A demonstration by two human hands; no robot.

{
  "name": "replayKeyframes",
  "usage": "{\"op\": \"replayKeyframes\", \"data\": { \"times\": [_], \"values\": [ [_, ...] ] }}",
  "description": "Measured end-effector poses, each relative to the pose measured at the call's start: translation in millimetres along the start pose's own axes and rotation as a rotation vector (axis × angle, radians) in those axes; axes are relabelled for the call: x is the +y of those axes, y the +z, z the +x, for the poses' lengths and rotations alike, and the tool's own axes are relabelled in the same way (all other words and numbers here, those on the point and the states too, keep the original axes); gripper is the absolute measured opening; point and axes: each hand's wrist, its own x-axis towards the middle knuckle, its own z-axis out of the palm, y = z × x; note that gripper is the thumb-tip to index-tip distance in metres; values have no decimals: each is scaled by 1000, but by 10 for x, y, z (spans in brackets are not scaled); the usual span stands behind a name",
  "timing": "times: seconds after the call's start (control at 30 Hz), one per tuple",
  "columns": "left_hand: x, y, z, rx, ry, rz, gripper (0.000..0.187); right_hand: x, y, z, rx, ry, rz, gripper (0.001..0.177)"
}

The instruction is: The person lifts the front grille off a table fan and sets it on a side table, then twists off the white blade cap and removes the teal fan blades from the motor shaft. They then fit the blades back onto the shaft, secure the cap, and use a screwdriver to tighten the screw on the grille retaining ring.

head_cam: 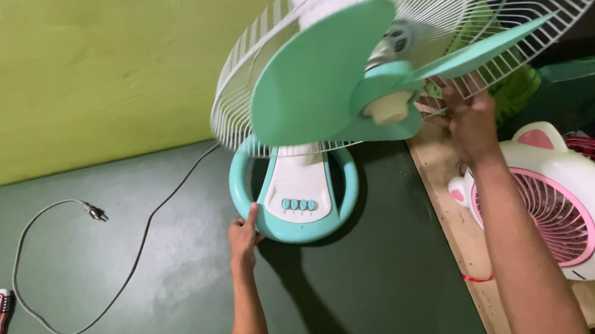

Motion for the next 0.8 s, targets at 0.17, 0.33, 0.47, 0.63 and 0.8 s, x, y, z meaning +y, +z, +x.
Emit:
{"op": "replayKeyframes", "data": {
  "times": [0.17, 0.33, 0.47, 0.63, 0.8],
  "values": [
    [135, 154, -243, -47, 139, -110, 54, 29, -366, -71, -106, 14, 266, 58],
    [320, 307, -393, -133, 274, -454, 50, 93, -659, -197, -69, -60, 323, 56],
    [511, 80, -536, -67, 345, -360, 44, 203, -751, -321, 18, -35, 431, 59],
    [910, -654, -768, 27, 455, -220, 37, 700, -672, -575, 170, 83, 562, 46],
    [1375, -1240, -1063, 63, 645, -110, 34, 1465, -417, -840, 139, 134, 818, 41]
  ]
}}
